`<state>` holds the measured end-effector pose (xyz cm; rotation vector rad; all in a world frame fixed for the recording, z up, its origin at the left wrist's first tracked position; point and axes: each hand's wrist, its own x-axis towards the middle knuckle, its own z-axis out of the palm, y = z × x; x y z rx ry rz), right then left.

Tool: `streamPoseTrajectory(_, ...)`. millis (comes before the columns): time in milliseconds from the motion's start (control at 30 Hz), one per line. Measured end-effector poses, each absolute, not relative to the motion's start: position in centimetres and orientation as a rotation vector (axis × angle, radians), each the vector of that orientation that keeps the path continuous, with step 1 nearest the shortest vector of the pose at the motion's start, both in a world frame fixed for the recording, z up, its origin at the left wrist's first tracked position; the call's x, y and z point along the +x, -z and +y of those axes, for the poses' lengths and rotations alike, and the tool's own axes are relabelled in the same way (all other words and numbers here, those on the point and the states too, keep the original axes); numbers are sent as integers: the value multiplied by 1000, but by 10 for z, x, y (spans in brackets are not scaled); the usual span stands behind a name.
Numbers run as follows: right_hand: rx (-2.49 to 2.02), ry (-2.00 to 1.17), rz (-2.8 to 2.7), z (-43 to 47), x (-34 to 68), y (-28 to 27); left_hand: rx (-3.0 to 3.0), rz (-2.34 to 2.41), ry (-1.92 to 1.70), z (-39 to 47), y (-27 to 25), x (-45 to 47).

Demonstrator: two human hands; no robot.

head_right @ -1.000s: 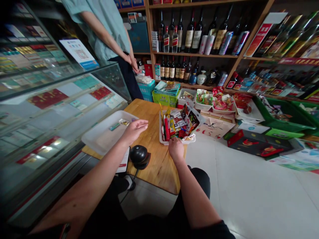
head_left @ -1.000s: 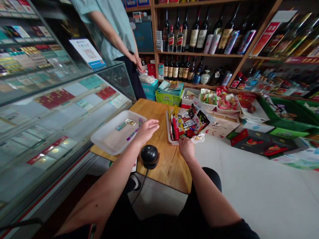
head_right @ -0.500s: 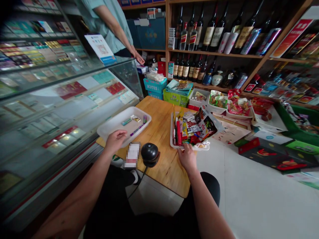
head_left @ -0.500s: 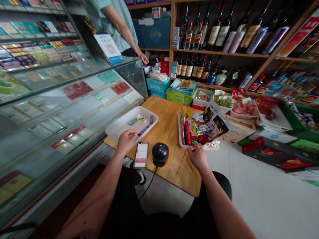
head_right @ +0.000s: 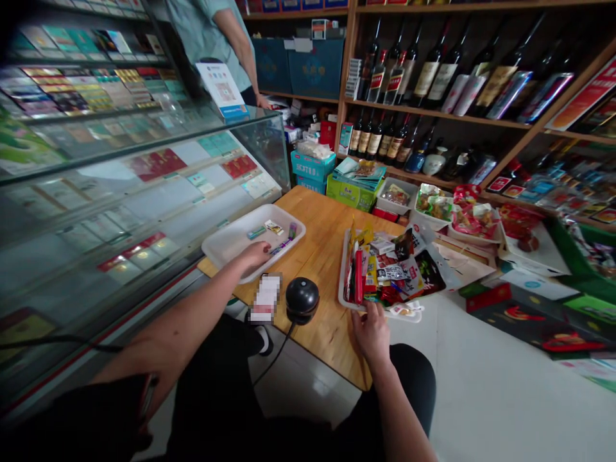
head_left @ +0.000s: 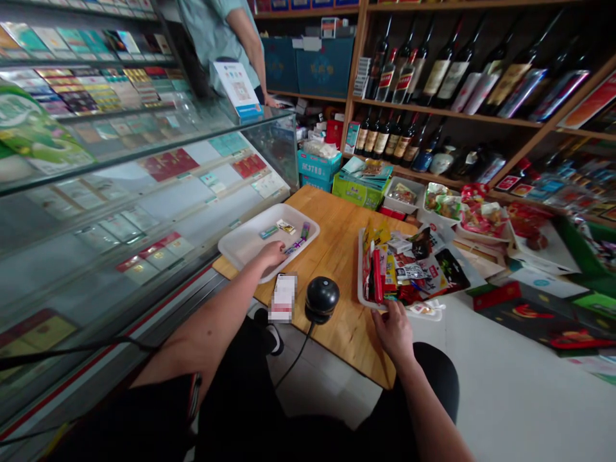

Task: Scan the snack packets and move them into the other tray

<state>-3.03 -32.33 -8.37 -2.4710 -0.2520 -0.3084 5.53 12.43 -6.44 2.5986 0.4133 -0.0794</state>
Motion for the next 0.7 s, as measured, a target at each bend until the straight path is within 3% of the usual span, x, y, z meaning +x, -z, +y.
streamPoseTrajectory(533, -2400, 203, -284, -328, -31, 74, 2664, 479, -10, 135, 55, 41)
streamPoseTrajectory(700, -2311, 390, -232, -335, -40, 65, 2584, 512, -105, 139, 27, 21)
